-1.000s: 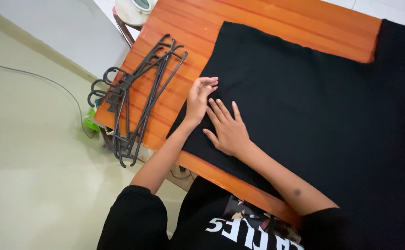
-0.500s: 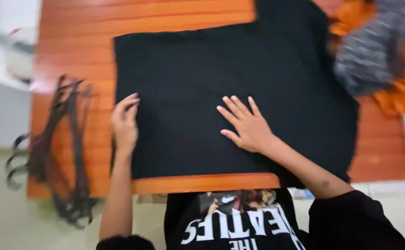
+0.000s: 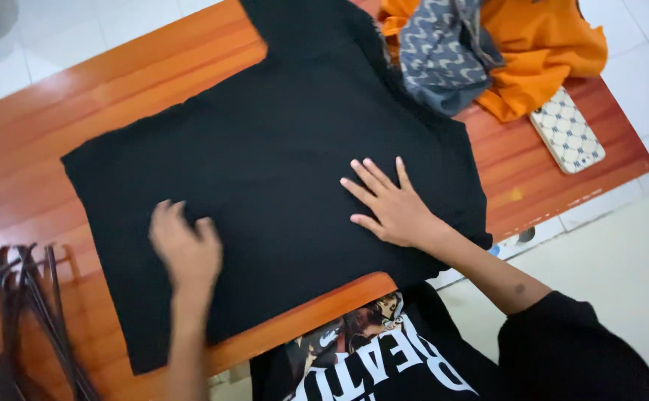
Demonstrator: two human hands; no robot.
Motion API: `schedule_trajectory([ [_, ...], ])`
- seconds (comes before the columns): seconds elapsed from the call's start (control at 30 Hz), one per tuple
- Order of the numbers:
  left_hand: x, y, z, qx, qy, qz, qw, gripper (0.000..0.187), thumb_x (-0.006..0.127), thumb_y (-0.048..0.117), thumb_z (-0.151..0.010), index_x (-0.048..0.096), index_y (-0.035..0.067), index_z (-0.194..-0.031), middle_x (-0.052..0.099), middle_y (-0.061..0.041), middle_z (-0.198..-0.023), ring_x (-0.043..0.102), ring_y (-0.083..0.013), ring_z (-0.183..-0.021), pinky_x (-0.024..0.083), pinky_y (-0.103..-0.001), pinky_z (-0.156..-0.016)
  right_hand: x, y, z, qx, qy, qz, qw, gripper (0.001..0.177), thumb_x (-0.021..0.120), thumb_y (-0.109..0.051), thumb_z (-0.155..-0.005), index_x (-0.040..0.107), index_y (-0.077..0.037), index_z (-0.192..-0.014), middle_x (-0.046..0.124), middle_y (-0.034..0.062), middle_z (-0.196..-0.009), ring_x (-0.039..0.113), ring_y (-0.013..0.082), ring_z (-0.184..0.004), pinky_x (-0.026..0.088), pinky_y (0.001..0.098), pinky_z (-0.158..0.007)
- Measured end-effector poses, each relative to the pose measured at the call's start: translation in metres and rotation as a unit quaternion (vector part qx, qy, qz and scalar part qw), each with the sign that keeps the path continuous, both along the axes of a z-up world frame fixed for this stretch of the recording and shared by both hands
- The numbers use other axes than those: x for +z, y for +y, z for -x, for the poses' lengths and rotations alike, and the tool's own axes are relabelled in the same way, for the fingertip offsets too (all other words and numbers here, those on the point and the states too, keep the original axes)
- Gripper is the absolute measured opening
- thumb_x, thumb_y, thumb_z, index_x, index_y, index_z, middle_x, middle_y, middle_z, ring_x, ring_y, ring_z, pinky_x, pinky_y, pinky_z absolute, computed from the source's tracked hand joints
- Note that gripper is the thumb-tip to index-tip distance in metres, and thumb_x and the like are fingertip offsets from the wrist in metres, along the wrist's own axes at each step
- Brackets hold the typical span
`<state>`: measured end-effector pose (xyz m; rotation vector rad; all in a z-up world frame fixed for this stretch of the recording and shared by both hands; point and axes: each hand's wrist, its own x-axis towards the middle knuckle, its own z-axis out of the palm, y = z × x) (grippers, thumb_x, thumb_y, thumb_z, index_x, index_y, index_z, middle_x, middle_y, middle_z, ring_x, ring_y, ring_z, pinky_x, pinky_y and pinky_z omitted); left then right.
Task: Smoothing out a black shirt on a wooden table and then placing it onto a plastic clothes hanger.
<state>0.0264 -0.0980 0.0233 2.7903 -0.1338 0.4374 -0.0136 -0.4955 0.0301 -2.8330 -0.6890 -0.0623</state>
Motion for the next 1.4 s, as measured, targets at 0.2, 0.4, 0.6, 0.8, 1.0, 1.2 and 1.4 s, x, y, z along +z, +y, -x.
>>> schedule_trajectory([
  [0.2,0.035,-0.21,-0.008,-0.279,-0.013,0.015,0.96,0.064,0.069,0.028,-0.089,0.052,-0.001,-0.144,0.046,-0.022,-0.153,0.04,-0.0396,-0.146,0.023,-0.065,-0.118,-0.006,-0.069,-0.023,-0.168,-0.023,-0.095,0.981,0.067,0.051,-0.045,-0.103,0.041,-0.007,-0.157,0.028,0.0213,-0.168,0.025,0.0397,-0.156,0.02,0.0615,-0.124],
  [0.4,-0.016,-0.329,0.001,-0.359,-0.03,-0.026,0.932,0.067,0.057,0.029,-0.096,0.043,-0.001,-0.154,0.038,-0.019,-0.165,0.034,-0.0295,-0.157,0.02,-0.063,-0.126,-0.022,-0.089,-0.008,-0.14,-0.02,-0.25,0.958,0.063,0.053,-0.025,-0.1,0.04,-0.001,-0.157,0.043,0.0207,-0.163,0.039,0.0385,-0.152,0.018,0.0569,-0.125],
  [0.6,-0.047,-0.34,-0.008,-0.347,-0.008,0.074,0.935,0.071,0.054,0.035,-0.1,0.037,-0.002,-0.159,0.036,-0.02,-0.166,0.032,-0.0336,-0.157,0.023,-0.058,-0.129,-0.035,-0.105,-0.013,-0.17,0.029,-0.534,0.827,0.058,0.054,-0.01,-0.104,0.036,-0.004,-0.159,0.052,0.0182,-0.156,0.048,0.0391,-0.147,0.034,0.0446,-0.125],
  [0.8,-0.02,-0.27,0.011,-0.309,0.019,0.01,0.951,0.065,0.052,0.047,-0.102,0.04,0.019,-0.159,0.032,-0.01,-0.169,0.031,-0.0312,-0.157,0.021,-0.06,-0.128,-0.007,-0.091,-0.005,-0.128,-0.049,-0.211,0.968,0.043,0.063,-0.012,-0.101,0.058,-0.007,-0.143,0.05,0.0192,-0.159,0.045,0.0414,-0.149,0.031,0.0505,-0.126],
  [1.0,-0.012,-0.147,0.023,-0.208,0.033,0.018,0.977,0.065,0.052,0.05,-0.102,0.04,0.02,-0.159,0.028,-0.013,-0.17,0.026,-0.033,-0.159,0.019,-0.061,-0.127,-0.015,-0.097,-0.001,-0.135,-0.036,-0.194,0.971,0.04,0.06,-0.017,-0.106,0.061,-0.01,-0.145,0.048,0.0197,-0.164,0.04,0.0416,-0.154,0.025,0.0568,-0.129],
  [1.2,0.004,-0.02,0.014,0.038,0.077,-0.023,0.996,0.065,0.051,0.051,-0.099,0.043,0.022,-0.157,0.029,-0.011,-0.168,0.024,-0.0328,-0.156,0.015,-0.066,-0.122,-0.015,-0.097,0.007,-0.178,-0.047,-0.223,0.957,0.035,0.064,-0.011,-0.106,0.062,-0.009,-0.141,0.05,0.0199,-0.161,0.045,0.0363,-0.155,0.039,0.0525,-0.126],
  [1.4,-0.019,0.043,0.011,0.137,0.078,0.006,0.987,0.068,0.045,0.051,-0.105,0.038,0.011,-0.159,0.025,-0.019,-0.168,0.022,-0.0342,-0.158,0.006,-0.068,-0.123,-0.035,-0.105,0.052,-0.295,-0.184,-0.105,0.932,0.029,0.062,-0.001,-0.11,0.057,-0.001,-0.138,0.051,0.023,-0.149,0.051,0.0343,-0.139,0.049,0.0479,-0.118],
])
